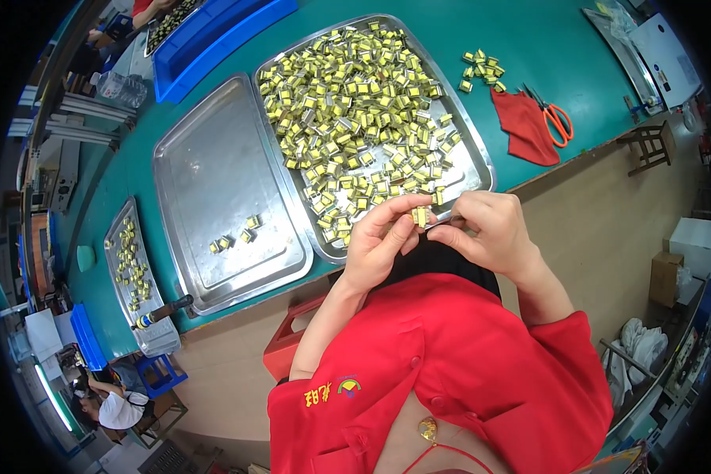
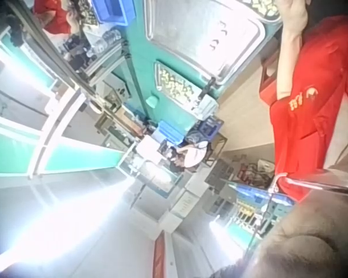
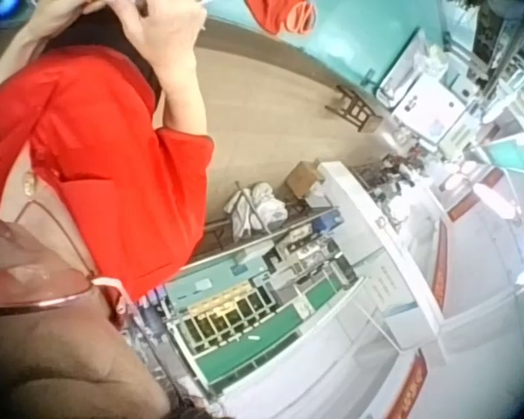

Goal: The person assembles electronic components by hand at a factory workstation, taking component parts from a plastic bin and placing them into a metal tray.

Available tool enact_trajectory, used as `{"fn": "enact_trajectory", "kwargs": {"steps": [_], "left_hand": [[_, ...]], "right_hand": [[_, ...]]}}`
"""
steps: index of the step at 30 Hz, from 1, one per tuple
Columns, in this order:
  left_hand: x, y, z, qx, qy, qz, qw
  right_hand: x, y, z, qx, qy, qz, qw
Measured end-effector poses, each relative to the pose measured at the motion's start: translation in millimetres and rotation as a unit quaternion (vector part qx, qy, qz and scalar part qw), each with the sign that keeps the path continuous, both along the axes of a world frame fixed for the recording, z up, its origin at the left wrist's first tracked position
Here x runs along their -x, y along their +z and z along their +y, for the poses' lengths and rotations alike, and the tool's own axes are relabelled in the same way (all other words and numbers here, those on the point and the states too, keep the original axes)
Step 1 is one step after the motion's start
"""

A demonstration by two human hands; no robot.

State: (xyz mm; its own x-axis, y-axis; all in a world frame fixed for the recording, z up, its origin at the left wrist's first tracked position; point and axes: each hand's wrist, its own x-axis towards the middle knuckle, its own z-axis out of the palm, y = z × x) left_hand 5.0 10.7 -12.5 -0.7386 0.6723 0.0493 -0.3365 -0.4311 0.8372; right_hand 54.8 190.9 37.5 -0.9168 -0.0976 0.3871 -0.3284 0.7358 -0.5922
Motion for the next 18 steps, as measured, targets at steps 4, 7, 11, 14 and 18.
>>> {"fn": "enact_trajectory", "kwargs": {"steps": [4,7,11,14,18], "left_hand": [[1,-1,0,-0.024,-0.010,-0.010,1.000],[1,-1,0,-0.027,-0.009,-0.008,1.000],[1,-2,2,-0.025,-0.003,-0.016,1.000],[0,1,3,-0.020,0.012,-0.038,0.999],[-1,3,5,0.009,0.043,-0.019,0.999]], "right_hand": [[-4,0,4,0.103,-0.017,-0.076,0.992],[-7,5,7,0.162,-0.023,-0.153,0.975],[-10,6,6,0.126,-0.042,-0.149,0.980],[-8,4,1,0.088,-0.043,-0.043,0.994],[-11,8,-8,0.015,-0.064,-0.004,0.998]]}}
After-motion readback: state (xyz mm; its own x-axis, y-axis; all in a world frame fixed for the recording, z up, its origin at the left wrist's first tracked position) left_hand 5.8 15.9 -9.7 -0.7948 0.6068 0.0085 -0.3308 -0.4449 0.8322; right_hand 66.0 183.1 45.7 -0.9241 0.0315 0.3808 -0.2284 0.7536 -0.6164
